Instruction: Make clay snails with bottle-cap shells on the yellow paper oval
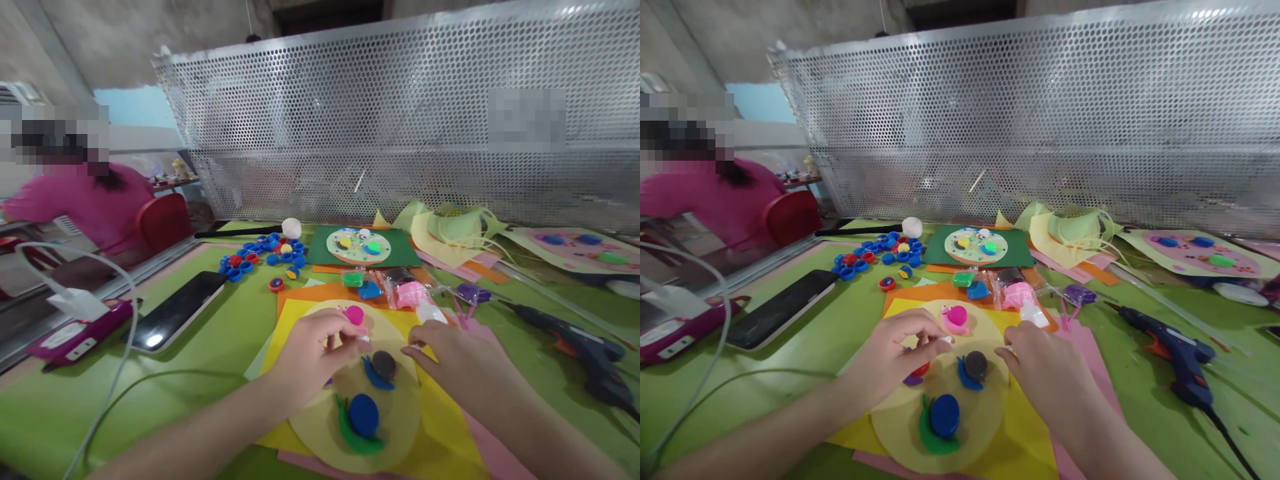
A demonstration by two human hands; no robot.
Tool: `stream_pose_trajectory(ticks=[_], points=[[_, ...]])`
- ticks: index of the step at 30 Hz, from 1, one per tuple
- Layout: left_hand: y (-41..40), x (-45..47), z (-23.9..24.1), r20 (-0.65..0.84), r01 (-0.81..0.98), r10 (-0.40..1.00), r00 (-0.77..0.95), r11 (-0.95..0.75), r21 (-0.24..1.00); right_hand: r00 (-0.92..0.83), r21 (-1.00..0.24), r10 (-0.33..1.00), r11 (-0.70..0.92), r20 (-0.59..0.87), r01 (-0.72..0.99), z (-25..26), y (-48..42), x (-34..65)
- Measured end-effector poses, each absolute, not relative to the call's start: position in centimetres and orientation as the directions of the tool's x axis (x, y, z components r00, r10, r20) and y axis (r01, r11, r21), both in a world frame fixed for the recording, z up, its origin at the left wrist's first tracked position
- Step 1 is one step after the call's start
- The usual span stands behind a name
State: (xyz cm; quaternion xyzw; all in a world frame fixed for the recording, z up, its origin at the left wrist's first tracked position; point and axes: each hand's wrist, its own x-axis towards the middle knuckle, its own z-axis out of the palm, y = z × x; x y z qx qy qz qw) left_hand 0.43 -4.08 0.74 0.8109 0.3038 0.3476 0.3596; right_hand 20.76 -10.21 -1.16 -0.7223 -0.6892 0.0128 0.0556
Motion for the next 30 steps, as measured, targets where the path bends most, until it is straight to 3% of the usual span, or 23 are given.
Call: stream_pose_trajectory(ticks=[5, 11, 14, 18, 26, 30], points=[[-4.4, 0.4, 0.7, 0.389, 0.221, 0.725, 0.569, -0.59, 0.777, 0.111, -0.083, 0.98, -0.098, 0.167, 0.992, -0.6, -10.2, 20.3], [-4.2, 0.5, 0.3, 0.388, 0.22, 0.646, 0.657, -0.657, 0.721, 0.029, -0.257, 0.948, 0.057, 0.317, 0.965, -0.4, -10.7, 19.7], [-4.0, 0.4, -0.4, 0.46, 0.182, 0.59, 0.664, -0.724, 0.666, 0.014, -0.43, 0.967, 0.101, 0.255, 0.897, 0.0, -11.0, 19.0], [-4.0, 0.3, -1.1, 0.63, 0.143, 0.408, 0.66, -0.892, 0.428, -0.039, -0.646, 0.997, 0.075, 0.07, 0.76, 0.4, -11.4, 17.7], [-4.2, 0.0, -1.0, 0.693, 0.142, 0.163, 0.702, -0.986, 0.088, -0.067, -0.753, 0.997, 0.074, 0.04, 0.654, -0.5, -11.4, 16.4], [-4.7, 0.0, -0.5, 0.728, 0.175, 0.186, 0.66, -0.98, 0.092, -0.054, -0.816, 0.998, 0.055, 0.03, 0.576, -0.4, -11.3, 16.6]])
